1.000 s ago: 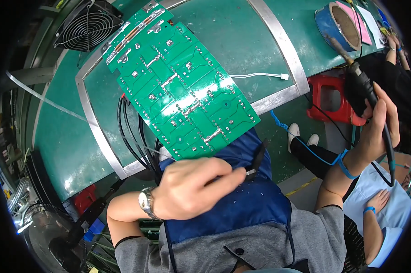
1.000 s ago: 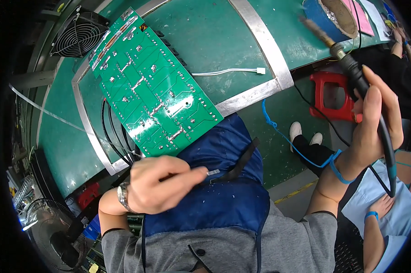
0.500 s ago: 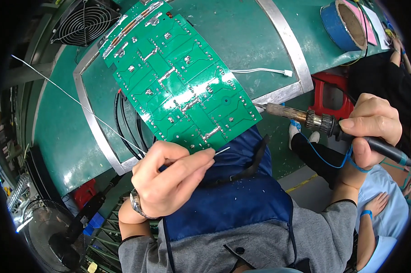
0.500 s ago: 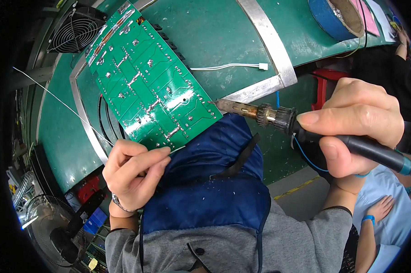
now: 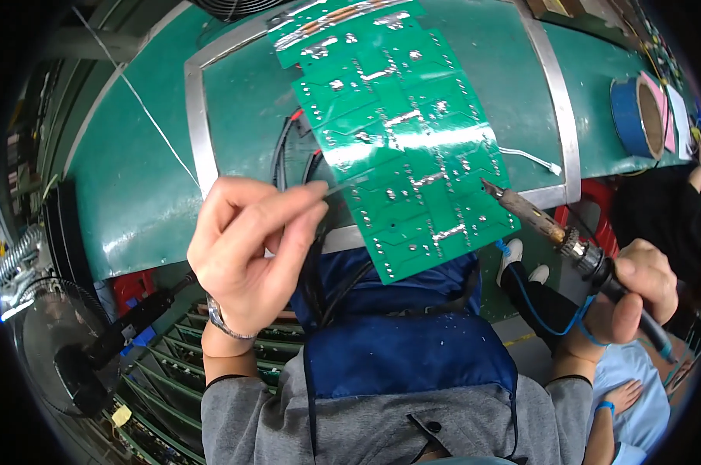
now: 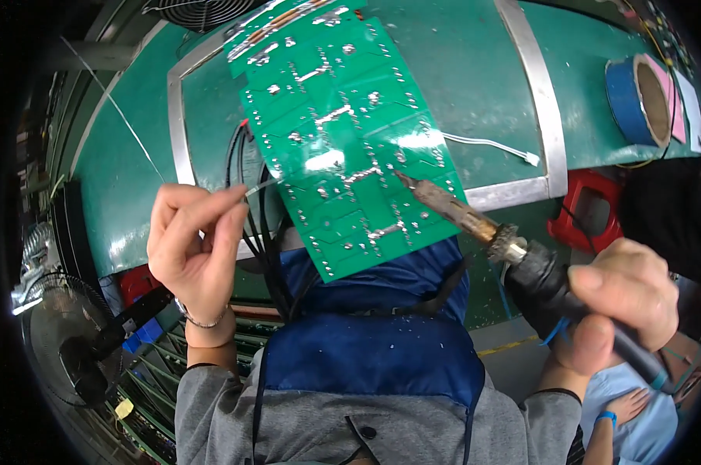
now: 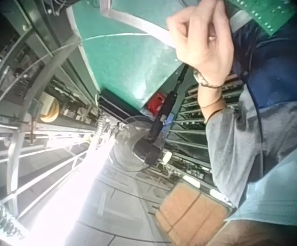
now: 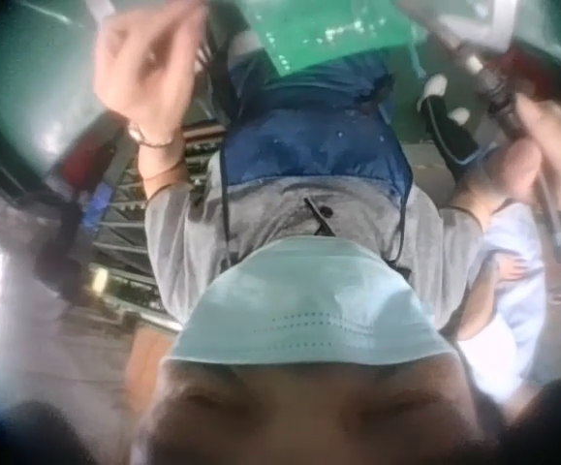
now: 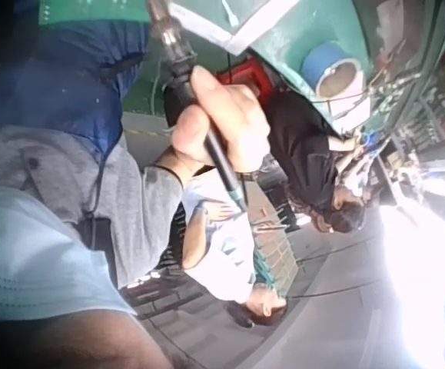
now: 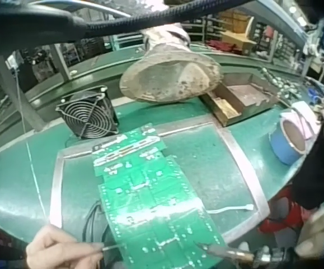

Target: The person solders electrical components and wires onto a large circuit board assembly at an industrial workbench. This is done using a soldering iron and solder from a spool.

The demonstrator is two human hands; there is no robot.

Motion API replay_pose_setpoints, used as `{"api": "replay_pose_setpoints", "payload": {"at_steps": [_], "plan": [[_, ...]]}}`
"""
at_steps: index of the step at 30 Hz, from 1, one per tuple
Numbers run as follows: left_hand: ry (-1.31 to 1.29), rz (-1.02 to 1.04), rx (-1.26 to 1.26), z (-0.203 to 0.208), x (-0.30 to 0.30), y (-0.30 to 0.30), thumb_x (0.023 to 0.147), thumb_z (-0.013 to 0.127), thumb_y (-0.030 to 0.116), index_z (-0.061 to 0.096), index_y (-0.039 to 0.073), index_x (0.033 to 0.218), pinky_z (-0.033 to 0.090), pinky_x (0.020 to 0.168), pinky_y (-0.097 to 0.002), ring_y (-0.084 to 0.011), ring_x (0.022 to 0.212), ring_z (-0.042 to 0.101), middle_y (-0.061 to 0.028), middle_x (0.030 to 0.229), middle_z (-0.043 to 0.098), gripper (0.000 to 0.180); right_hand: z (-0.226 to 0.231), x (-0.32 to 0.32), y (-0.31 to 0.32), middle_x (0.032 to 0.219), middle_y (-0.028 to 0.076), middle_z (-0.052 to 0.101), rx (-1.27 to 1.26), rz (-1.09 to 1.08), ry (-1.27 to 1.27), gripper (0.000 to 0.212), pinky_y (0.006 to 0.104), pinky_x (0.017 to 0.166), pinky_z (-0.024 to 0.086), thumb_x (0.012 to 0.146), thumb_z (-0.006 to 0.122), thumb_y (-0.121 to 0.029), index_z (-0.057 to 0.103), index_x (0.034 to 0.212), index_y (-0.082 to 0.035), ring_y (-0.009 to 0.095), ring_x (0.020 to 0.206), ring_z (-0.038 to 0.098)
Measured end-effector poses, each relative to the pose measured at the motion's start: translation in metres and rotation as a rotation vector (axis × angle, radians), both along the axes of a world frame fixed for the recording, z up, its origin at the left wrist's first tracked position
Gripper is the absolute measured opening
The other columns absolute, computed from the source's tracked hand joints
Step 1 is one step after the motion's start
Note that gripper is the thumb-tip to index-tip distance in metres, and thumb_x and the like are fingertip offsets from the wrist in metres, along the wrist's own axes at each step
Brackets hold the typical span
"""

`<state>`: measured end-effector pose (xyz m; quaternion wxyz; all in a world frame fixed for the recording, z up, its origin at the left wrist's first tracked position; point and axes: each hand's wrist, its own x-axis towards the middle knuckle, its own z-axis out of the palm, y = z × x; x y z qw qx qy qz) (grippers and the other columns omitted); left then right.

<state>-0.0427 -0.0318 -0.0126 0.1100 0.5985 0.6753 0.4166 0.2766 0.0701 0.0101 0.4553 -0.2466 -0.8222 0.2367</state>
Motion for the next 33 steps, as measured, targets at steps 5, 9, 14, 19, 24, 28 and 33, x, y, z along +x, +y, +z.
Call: {"api": "replay_pose_setpoints", "payload": {"at_steps": [5,9,14,19,24,28,33], "plan": [[0.037,0.048,0.056,0.006,-0.033,0.016,0.072,0.075,-0.004,0.072,0.005,0.090,0.034,0.046,-0.0208,-0.0049,0.053,0.041,-0.0007,0.076,0.053,0.020,0.008,-0.050,-0.010,0.065,0.007,0.058,-0.011,0.068,-0.103,0.034,0.0251,0.042,0.041,0.090,0.062,-0.031,0.063,0.097,0.003,0.014,0.046,0.051],[0.085,-0.004,0.097,-0.002,-0.059,0.036,0.074,0.073,-0.003,0.071,0.007,0.088,0.033,0.045,-0.0205,-0.0051,0.051,0.040,-0.0004,0.075,0.053,0.018,0.013,-0.092,-0.013,0.060,0.005,0.056,0.004,-0.013,-0.130,0.032,0.0246,0.041,0.040,0.089,0.063,-0.028,0.064,0.094,0.003,0.013,0.043,0.049],[0.030,-0.062,0.115,-0.017,-0.071,0.048,0.073,0.071,-0.004,0.069,0.007,0.089,0.034,0.044,-0.0214,-0.0062,0.050,0.042,-0.0009,0.075,0.053,0.020,0.017,-0.129,-0.006,0.061,0.009,0.063,0.038,-0.100,-0.150,0.022,0.0243,0.041,0.042,0.085,0.064,-0.018,0.067,0.084,0.004,0.014,0.043,0.054],[-0.028,-0.068,0.060,-0.028,-0.076,0.047,0.075,0.070,-0.006,0.070,0.005,0.090,0.032,0.047,-0.0187,-0.0034,0.055,0.041,0.0005,0.075,0.051,0.019,0.012,-0.163,-0.003,0.050,0.002,0.050,-0.010,-0.217,-0.181,0.036,0.0223,0.049,0.033,0.090,0.060,-0.029,0.066,0.083,0.006,0.008,0.045,0.044],[-0.043,-0.089,0.087,-0.034,-0.080,0.051,0.075,0.071,-0.006,0.070,0.006,0.091,0.033,0.046,-0.0200,-0.0042,0.055,0.042,-0.0001,0.076,0.052,0.020,0.014,-0.176,0.003,0.050,0.002,0.052,-0.039,-0.192,-0.234,0.035,0.0215,0.049,0.032,0.089,0.060,-0.028,0.067,0.084,0.006,0.007,0.045,0.044],[-0.040,-0.101,0.085,-0.037,-0.079,0.051,0.075,0.071,-0.005,0.071,0.006,0.092,0.035,0.047,-0.0205,-0.0046,0.055,0.043,-0.0004,0.076,0.053,0.020,0.014,-0.183,0.004,0.051,0.004,0.053,-0.013,-0.170,-0.264,0.035,0.0214,0.048,0.034,0.089,0.061,-0.027,0.068,0.083,0.006,0.008,0.045,0.045],[-0.011,-0.124,0.106,-0.036,-0.078,0.049,0.075,0.071,-0.005,0.071,0.006,0.093,0.036,0.046,-0.0210,-0.0049,0.054,0.044,-0.0008,0.076,0.053,0.021,0.018,-0.187,-0.004,0.054,0.007,0.057,0.089,-0.185,-0.346,0.036,0.0216,0.048,0.038,0.089,0.061,-0.027,0.068,0.082,0.007,0.012,0.046,0.050]]}}
